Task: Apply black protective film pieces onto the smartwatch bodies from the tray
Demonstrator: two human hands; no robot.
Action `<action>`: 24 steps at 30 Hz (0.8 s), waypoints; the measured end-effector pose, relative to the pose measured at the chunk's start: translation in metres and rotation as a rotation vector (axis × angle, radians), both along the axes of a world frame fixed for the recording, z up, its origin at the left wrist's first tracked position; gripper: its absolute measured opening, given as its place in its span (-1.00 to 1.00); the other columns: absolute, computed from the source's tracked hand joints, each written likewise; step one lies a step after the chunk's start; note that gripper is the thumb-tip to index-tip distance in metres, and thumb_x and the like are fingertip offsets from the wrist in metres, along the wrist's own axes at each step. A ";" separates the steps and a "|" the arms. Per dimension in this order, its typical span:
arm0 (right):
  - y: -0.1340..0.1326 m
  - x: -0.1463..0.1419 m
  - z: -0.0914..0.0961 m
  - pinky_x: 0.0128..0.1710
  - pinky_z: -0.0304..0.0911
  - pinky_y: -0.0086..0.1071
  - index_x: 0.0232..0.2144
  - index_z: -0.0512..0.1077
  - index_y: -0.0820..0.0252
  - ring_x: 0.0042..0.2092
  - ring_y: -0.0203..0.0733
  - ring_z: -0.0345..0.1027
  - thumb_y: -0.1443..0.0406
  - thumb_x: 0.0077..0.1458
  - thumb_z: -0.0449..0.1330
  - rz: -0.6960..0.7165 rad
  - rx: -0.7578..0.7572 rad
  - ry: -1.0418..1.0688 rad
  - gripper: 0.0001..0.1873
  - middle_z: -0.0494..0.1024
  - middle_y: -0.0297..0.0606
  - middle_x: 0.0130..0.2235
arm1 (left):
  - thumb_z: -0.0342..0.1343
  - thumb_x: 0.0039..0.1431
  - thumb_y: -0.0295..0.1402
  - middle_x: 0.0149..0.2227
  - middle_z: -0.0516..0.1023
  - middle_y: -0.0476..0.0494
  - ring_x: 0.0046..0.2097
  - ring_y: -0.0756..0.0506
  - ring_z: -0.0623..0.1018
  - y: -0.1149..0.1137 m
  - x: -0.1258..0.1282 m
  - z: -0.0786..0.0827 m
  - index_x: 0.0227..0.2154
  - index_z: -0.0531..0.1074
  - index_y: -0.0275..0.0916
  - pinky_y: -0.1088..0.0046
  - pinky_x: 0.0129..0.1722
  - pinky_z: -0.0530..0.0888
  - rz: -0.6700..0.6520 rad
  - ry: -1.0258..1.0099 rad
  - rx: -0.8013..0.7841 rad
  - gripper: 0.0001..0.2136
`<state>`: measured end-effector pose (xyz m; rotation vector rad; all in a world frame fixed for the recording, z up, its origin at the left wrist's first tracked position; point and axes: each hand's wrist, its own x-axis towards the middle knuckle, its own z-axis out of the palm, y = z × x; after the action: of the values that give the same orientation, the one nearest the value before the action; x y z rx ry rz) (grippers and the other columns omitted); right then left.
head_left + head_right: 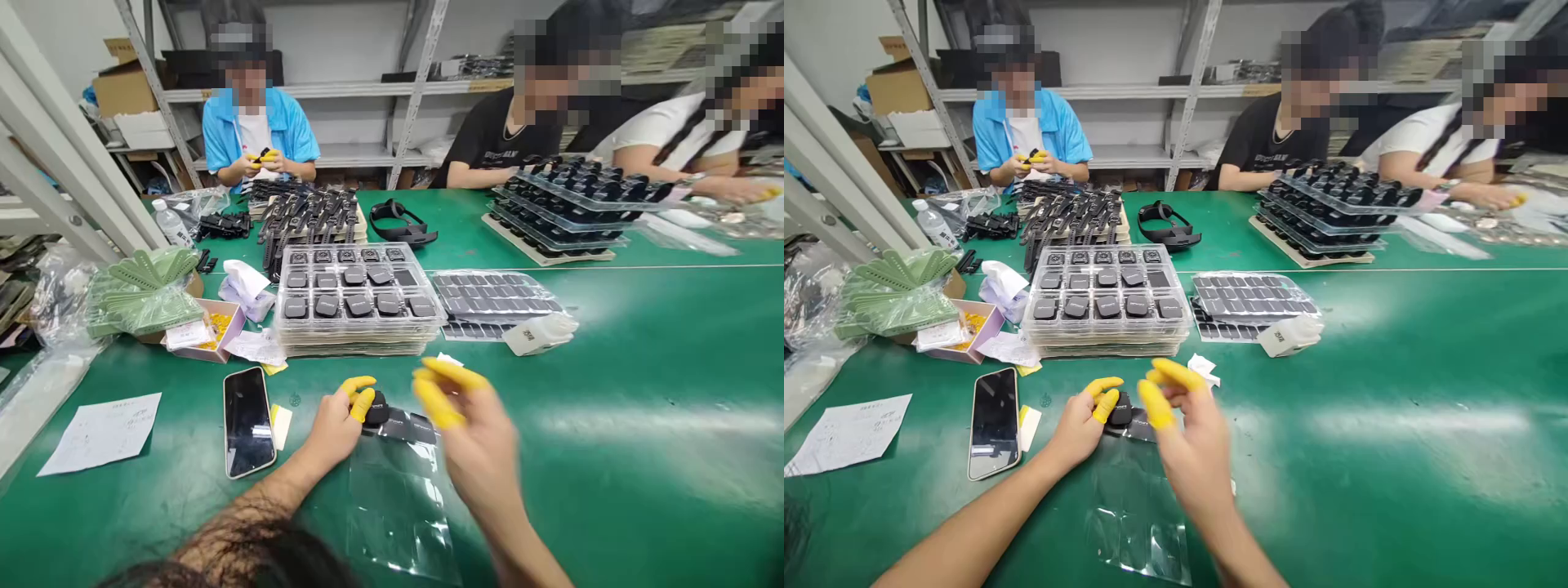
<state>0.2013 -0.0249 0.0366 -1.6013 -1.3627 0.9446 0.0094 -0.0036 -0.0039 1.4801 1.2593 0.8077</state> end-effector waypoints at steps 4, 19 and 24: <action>0.012 -0.007 -0.021 -0.40 0.47 -0.18 -0.07 0.62 -0.10 -0.36 -0.05 0.51 0.10 -0.05 0.49 0.107 -0.169 0.220 -0.56 0.68 -0.31 -0.27 | 0.08 0.44 -0.06 -0.42 0.67 -0.09 -0.37 -0.15 0.59 -0.001 -0.002 -0.003 0.18 0.52 -0.29 0.34 -0.32 0.44 0.012 0.010 -0.004 -0.53; 0.219 0.061 0.096 -0.09 0.45 -0.26 -0.17 0.72 0.24 -0.19 -0.11 0.56 0.37 0.15 0.33 0.050 0.076 -0.453 -0.78 0.76 -0.13 -0.16 | 0.29 0.20 -0.25 -0.05 0.83 -0.19 0.03 -0.30 0.80 -0.004 0.002 -0.011 -0.02 0.69 -0.08 0.10 0.17 0.72 -0.069 -0.155 -0.094 -0.70; 0.258 0.047 0.100 0.08 0.45 -0.20 0.00 0.73 0.19 0.03 0.08 0.61 0.21 0.25 0.38 0.116 0.069 -0.911 -0.68 0.74 -0.02 0.04 | 0.24 0.22 -0.30 -0.06 0.83 -0.15 0.00 -0.31 0.80 -0.003 0.002 -0.011 -0.14 0.76 -0.01 0.05 0.15 0.73 -0.093 -0.077 -0.034 -0.77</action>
<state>0.2486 0.2327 0.1361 -2.0069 -2.0684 0.1778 0.0114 -0.0066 -0.0149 1.4558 1.1337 0.7704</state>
